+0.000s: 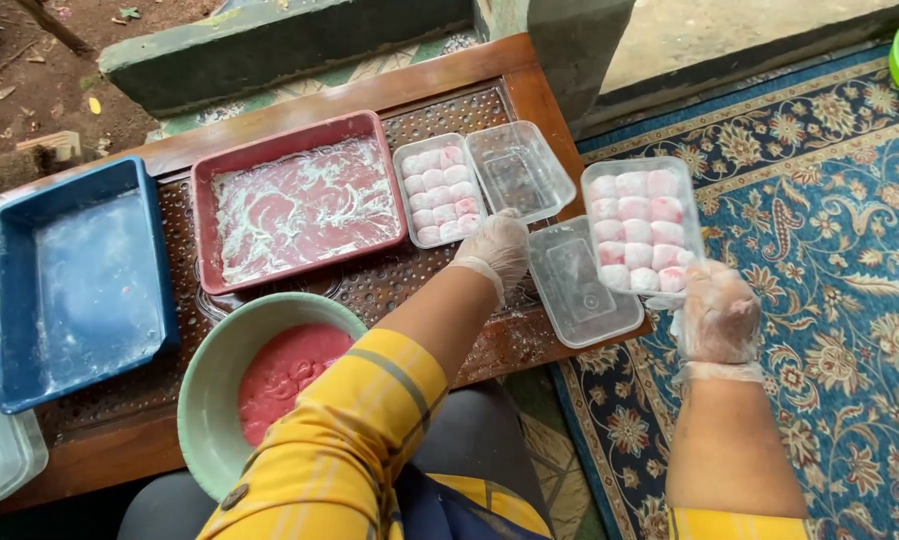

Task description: Shaping pink dough into small balls and placing them into plastic trays for packaging.

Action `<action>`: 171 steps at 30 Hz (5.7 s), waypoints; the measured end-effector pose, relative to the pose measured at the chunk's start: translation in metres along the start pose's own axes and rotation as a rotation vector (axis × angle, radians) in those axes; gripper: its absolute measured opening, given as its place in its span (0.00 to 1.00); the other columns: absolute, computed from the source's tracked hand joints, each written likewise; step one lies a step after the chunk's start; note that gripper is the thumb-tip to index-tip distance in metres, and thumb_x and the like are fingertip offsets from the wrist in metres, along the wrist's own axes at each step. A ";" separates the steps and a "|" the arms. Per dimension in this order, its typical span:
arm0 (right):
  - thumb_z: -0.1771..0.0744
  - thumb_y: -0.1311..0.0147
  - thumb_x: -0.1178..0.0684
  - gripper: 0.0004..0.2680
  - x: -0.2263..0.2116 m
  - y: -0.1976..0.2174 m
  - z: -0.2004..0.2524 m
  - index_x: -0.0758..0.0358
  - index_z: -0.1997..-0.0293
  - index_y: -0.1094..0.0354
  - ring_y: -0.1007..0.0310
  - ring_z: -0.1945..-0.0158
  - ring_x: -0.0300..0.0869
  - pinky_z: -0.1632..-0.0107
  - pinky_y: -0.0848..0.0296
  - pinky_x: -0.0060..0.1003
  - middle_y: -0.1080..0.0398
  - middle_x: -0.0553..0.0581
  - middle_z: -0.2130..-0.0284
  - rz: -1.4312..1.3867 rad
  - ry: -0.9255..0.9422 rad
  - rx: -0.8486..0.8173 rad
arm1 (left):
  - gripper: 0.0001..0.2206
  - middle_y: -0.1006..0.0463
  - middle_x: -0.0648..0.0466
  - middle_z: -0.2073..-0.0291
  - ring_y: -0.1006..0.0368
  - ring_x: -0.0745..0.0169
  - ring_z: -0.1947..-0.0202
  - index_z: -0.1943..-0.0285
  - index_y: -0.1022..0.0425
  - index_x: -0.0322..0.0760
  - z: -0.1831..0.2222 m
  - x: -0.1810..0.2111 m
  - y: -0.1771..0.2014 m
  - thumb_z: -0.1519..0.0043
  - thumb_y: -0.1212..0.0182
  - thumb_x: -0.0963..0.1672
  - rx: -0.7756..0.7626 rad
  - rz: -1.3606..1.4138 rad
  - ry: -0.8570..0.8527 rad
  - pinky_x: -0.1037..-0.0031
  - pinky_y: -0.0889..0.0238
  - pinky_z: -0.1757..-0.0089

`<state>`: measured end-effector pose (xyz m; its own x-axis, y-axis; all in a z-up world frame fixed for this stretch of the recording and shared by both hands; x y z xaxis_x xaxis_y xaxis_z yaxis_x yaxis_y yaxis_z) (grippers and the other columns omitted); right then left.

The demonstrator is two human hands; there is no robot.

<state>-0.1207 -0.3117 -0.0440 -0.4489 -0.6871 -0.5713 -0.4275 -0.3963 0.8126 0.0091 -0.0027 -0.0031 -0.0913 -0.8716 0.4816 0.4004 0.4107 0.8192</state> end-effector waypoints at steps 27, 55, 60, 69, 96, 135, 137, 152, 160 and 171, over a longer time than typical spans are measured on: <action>0.31 0.45 0.56 0.08 -0.184 -0.143 -0.085 0.67 0.50 0.23 0.20 0.52 0.60 0.55 0.21 0.50 0.23 0.67 0.54 0.706 0.227 -0.700 | 0.13 0.18 0.55 0.59 0.25 0.54 0.59 0.49 0.16 0.48 0.238 -0.019 0.048 0.34 0.48 0.47 -0.771 -0.983 -0.686 0.67 0.32 0.58; 0.32 0.56 0.47 0.18 -0.171 -0.049 0.126 0.54 0.34 0.32 0.22 0.47 0.55 0.43 0.26 0.53 0.22 0.66 0.55 0.044 0.478 -0.745 | 0.14 0.19 0.50 0.47 0.27 0.60 0.39 0.42 0.24 0.53 0.353 -0.190 0.131 0.37 0.42 0.50 0.502 -0.386 -0.251 0.67 0.32 0.46; 0.31 0.54 0.46 0.16 -0.196 -0.028 0.156 0.54 0.36 0.30 0.18 0.54 0.46 0.48 0.22 0.40 0.20 0.59 0.59 0.037 0.703 -0.709 | 0.07 0.16 0.51 0.53 0.27 0.55 0.42 0.54 0.21 0.52 0.374 -0.235 0.113 0.35 0.46 0.46 0.345 -0.655 -0.347 0.69 0.39 0.39; 0.30 0.50 0.45 0.16 -0.295 -0.024 0.271 0.51 0.35 0.31 0.25 0.61 0.44 0.64 0.20 0.40 0.28 0.50 0.66 0.057 1.401 -0.048 | 0.18 0.28 0.36 0.42 0.25 0.38 0.46 0.44 0.26 0.42 0.336 -0.265 0.075 0.39 0.40 0.51 0.164 -0.307 -0.019 0.56 0.30 0.47; 0.35 0.51 0.39 0.13 -0.292 -0.149 0.263 0.60 0.66 0.29 0.21 0.54 0.60 0.50 0.22 0.56 0.22 0.65 0.65 0.533 1.099 -0.992 | 0.23 0.44 0.49 0.24 0.50 0.41 0.26 0.29 0.31 0.50 0.330 -0.195 0.111 0.34 0.54 0.50 -0.123 -0.198 0.335 0.53 0.59 0.32; 0.31 0.45 0.65 0.05 -0.378 0.155 0.248 0.67 0.61 0.22 0.17 0.65 0.49 0.60 0.12 0.37 0.21 0.63 0.67 -1.350 0.382 -1.320 | 0.63 0.75 0.55 0.19 0.76 0.42 0.20 0.18 0.78 0.45 0.297 -0.201 0.108 0.55 0.64 0.76 -0.596 -0.397 0.356 0.49 0.75 0.29; 0.30 0.45 0.57 0.02 -0.368 0.167 0.239 0.55 0.55 0.28 0.21 0.63 0.33 0.58 0.18 0.22 0.24 0.49 0.64 -1.202 0.671 -0.887 | 0.67 0.73 0.57 0.19 0.75 0.47 0.20 0.18 0.78 0.45 0.298 -0.202 0.112 0.64 0.70 0.77 -0.519 -0.265 0.357 0.53 0.77 0.28; 0.29 0.66 0.49 0.14 -0.277 -0.096 0.252 0.62 0.59 0.31 0.32 0.73 0.46 0.68 0.27 0.37 0.37 0.54 0.75 0.763 2.051 0.147 | 0.20 0.30 0.56 0.36 0.37 0.78 0.33 0.28 0.33 0.39 0.341 -0.192 0.179 0.28 0.60 0.41 -0.228 0.039 0.164 0.97 0.45 0.43; 0.31 0.59 0.46 0.13 -0.302 -0.151 0.297 0.57 0.66 0.27 0.18 0.58 0.57 0.58 0.20 0.53 0.24 0.62 0.70 0.642 1.135 -0.693 | 0.18 0.17 0.54 0.58 0.23 0.46 0.48 0.58 0.16 0.55 0.211 -0.275 0.081 0.44 0.52 0.55 -0.036 -0.167 0.278 0.45 0.30 0.52; 0.35 0.38 0.44 0.09 -0.299 -0.134 0.254 0.53 0.57 0.29 0.22 0.64 0.57 0.64 0.21 0.51 0.31 0.58 0.73 0.080 1.186 -0.584 | 0.42 0.37 0.58 0.30 0.37 0.47 0.33 0.28 0.43 0.77 0.305 -0.203 0.120 0.56 0.38 0.65 -0.067 -0.059 0.008 0.50 0.34 0.44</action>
<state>-0.1287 0.1013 -0.0115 0.6246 -0.7144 -0.3153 0.1007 -0.3267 0.9397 -0.2024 0.3054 0.0926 -0.1098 -0.8961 0.4301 0.4547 0.3395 0.8234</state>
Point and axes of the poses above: each hand's wrist, its own z-axis away from the middle knuckle, its own y-axis out of the back of the hand, x = y × z, the point moved 1 cm from there along -z, towards the middle knuckle
